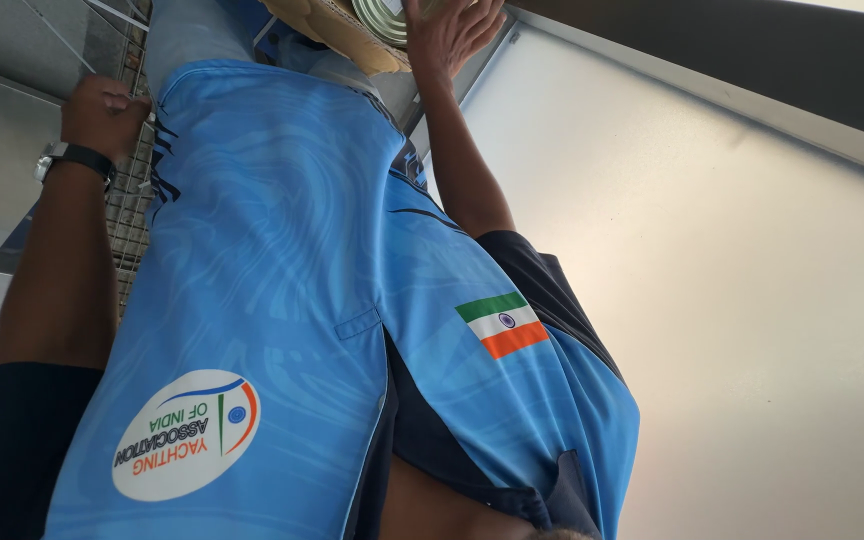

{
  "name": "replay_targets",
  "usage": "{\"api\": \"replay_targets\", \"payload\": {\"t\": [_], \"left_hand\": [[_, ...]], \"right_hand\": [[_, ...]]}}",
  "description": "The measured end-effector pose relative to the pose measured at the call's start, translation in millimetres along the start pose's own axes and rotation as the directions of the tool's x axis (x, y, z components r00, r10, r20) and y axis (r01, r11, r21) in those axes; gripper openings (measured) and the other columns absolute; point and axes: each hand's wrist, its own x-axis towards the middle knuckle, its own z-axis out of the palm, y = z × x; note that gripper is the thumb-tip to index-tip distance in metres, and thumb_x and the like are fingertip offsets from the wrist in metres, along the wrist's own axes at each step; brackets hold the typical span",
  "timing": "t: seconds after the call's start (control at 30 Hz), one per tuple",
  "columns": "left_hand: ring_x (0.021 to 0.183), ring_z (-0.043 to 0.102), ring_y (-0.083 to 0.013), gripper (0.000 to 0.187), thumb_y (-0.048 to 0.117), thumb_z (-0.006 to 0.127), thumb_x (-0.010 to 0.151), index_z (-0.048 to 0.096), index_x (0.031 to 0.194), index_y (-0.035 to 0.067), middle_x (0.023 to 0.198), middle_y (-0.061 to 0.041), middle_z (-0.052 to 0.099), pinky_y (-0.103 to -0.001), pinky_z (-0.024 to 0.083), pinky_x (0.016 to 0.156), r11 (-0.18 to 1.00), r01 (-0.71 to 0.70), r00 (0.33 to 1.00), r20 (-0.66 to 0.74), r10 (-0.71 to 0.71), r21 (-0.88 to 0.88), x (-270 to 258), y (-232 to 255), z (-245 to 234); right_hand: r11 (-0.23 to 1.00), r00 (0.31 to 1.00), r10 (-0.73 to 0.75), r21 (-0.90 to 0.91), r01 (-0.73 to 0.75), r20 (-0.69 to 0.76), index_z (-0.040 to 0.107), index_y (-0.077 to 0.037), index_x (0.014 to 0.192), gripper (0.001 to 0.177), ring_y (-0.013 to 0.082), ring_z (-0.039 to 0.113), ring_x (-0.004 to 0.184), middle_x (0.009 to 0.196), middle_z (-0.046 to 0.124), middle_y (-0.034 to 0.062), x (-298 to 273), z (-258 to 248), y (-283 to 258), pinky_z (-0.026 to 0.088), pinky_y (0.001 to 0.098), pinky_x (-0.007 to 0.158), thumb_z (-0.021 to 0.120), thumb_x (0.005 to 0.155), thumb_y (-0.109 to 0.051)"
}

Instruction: Labeling cans of black olives with QR code stickers.

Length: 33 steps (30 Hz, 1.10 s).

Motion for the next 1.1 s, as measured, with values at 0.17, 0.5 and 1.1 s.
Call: {"api": "replay_targets", "payload": {"t": [0.17,0.5,1.1], "left_hand": [[0.111,0.068,-0.0309,0.038,0.021,0.076,0.104,0.063,0.131,-0.001,0.123,-0.019,0.070,-0.046,0.054,0.090,0.985,-0.172,0.982,-0.080,0.173,0.021,15.7,15.2,-4.1],[0.107,0.068,-0.0302,0.042,0.024,0.077,0.106,0.060,0.133,-0.002,0.120,-0.019,0.070,-0.045,0.054,0.089,0.996,-0.088,0.995,-0.053,0.089,0.017,3.4,16.2,-20.9],[0.108,0.068,-0.0320,0.046,0.029,0.079,0.104,0.060,0.134,-0.001,0.121,-0.019,0.070,-0.045,0.055,0.087,0.994,-0.103,0.994,-0.034,0.104,0.020,7.9,7.9,-3.6]], "right_hand": [[0.996,1.000,-0.009,-0.091,0.006,-0.030,0.021,-0.002,0.152,0.110,0.0478,0.000,0.154,0.157,0.014,0.0339,20.5,21.1,23.7,-0.005,0.0652,0.128,0.057,0.084,-0.081],[0.998,0.998,-0.064,-0.021,0.065,0.018,0.015,-0.003,0.158,0.123,0.0419,-0.003,0.156,0.160,0.014,0.0277,36.0,-7.1,-4.8,-0.005,0.0641,0.126,0.051,0.083,-0.093],[0.975,0.974,-0.196,-0.130,0.181,-0.114,0.011,-0.010,0.158,0.116,0.0492,0.003,0.151,0.156,0.013,0.0307,54.9,5.4,63.2,0.001,0.0673,0.124,0.048,0.088,-0.094]]}}
